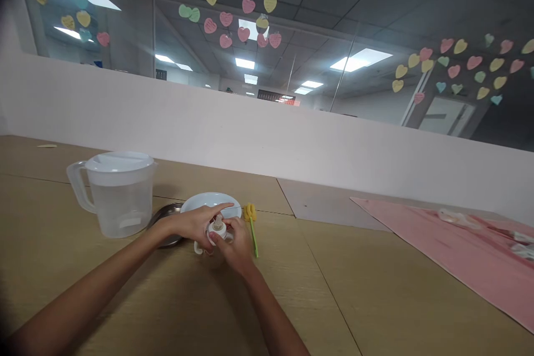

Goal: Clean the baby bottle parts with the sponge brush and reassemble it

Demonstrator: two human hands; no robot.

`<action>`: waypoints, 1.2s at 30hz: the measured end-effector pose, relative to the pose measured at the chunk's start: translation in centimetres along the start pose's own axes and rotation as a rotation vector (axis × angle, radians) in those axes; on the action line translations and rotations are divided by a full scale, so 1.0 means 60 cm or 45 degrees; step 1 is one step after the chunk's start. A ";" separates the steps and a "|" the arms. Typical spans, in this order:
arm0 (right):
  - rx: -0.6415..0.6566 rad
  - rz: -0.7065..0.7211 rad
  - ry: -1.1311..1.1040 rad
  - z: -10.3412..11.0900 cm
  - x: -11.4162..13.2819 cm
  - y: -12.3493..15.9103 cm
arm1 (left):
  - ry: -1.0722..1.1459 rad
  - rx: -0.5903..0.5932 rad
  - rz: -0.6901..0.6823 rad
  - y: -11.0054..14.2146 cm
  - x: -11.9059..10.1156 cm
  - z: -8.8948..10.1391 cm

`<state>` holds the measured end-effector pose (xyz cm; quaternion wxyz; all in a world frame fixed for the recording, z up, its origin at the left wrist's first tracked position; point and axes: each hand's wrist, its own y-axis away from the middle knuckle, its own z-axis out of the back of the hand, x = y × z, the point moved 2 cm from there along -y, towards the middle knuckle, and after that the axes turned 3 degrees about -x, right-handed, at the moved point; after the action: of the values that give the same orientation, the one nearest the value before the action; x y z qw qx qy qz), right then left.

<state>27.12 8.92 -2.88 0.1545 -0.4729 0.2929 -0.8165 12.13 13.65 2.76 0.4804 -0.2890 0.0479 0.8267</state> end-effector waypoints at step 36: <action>0.097 -0.047 -0.099 0.026 0.023 -0.021 | 0.014 0.030 -0.024 0.001 0.000 0.009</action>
<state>27.78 8.64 -0.58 0.1687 -0.5034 0.2465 -0.8108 11.83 13.81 3.22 0.4911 -0.2882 0.0573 0.8200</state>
